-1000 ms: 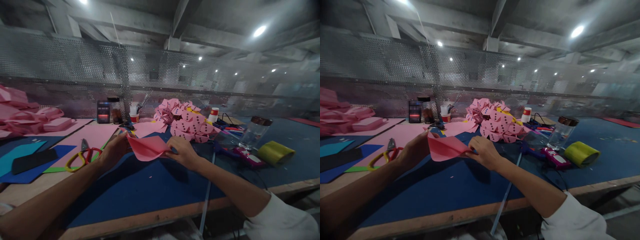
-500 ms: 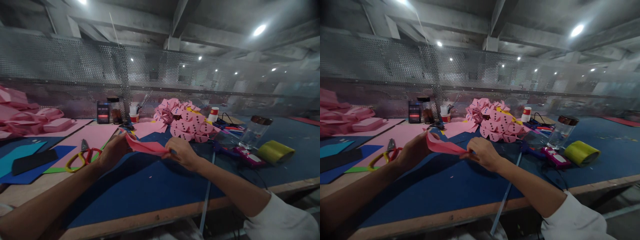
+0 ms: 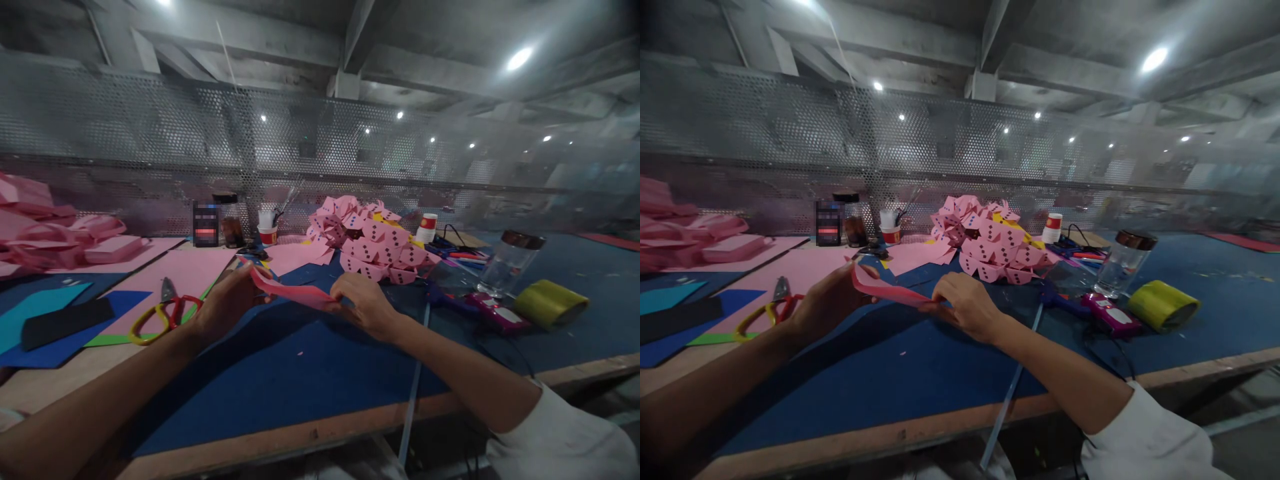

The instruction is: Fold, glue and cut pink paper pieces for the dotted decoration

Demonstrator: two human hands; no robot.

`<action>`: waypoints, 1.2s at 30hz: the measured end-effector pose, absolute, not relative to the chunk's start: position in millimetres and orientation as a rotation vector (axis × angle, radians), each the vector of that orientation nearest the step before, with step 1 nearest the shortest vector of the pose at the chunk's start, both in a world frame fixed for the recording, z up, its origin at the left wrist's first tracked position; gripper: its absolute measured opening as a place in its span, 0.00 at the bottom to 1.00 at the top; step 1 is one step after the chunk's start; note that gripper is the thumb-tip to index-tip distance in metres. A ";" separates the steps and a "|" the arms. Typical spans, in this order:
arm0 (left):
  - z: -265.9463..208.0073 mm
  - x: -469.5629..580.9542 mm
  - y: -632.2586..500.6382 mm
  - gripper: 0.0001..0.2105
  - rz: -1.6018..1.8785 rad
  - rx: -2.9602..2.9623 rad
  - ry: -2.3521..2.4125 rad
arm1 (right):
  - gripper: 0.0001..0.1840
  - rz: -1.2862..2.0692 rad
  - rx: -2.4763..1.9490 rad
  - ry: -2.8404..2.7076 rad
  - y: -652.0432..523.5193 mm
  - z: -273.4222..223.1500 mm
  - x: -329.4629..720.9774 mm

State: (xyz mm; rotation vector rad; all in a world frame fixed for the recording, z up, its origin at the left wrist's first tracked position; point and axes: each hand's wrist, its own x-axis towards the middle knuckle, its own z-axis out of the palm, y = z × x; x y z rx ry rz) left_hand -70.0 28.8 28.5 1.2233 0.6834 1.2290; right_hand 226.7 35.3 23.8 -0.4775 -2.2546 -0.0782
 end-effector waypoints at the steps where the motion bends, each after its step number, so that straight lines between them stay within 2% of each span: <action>1: 28.9 -69.8 28.6 0.17 1.225 1.227 0.675 | 0.17 -0.086 -0.478 -2.251 35.2 24.0 226.7; 9: 23.7 -71.6 36.5 0.18 1.187 1.162 0.632 | 0.18 -0.206 -0.494 -2.155 41.1 22.6 225.4; 13: 20.6 -73.8 41.4 0.21 1.176 1.165 0.615 | 0.22 -0.235 -0.560 -2.086 44.9 23.2 226.4; 20: 16.5 -76.4 40.0 0.14 1.190 1.246 0.649 | 0.29 -0.072 -0.748 -2.027 48.5 25.4 229.1; 23: 15.6 -76.7 39.5 0.16 1.203 1.245 0.701 | 0.29 0.005 -0.802 -1.993 49.5 25.9 230.5; 29: 14.3 -75.3 41.0 0.11 1.256 1.177 0.786 | 0.30 0.184 -0.846 -1.933 51.3 25.8 231.6; 36: 13.5 -75.5 41.8 0.11 1.318 1.112 0.863 | 0.28 0.299 -0.838 -1.917 49.8 26.5 229.6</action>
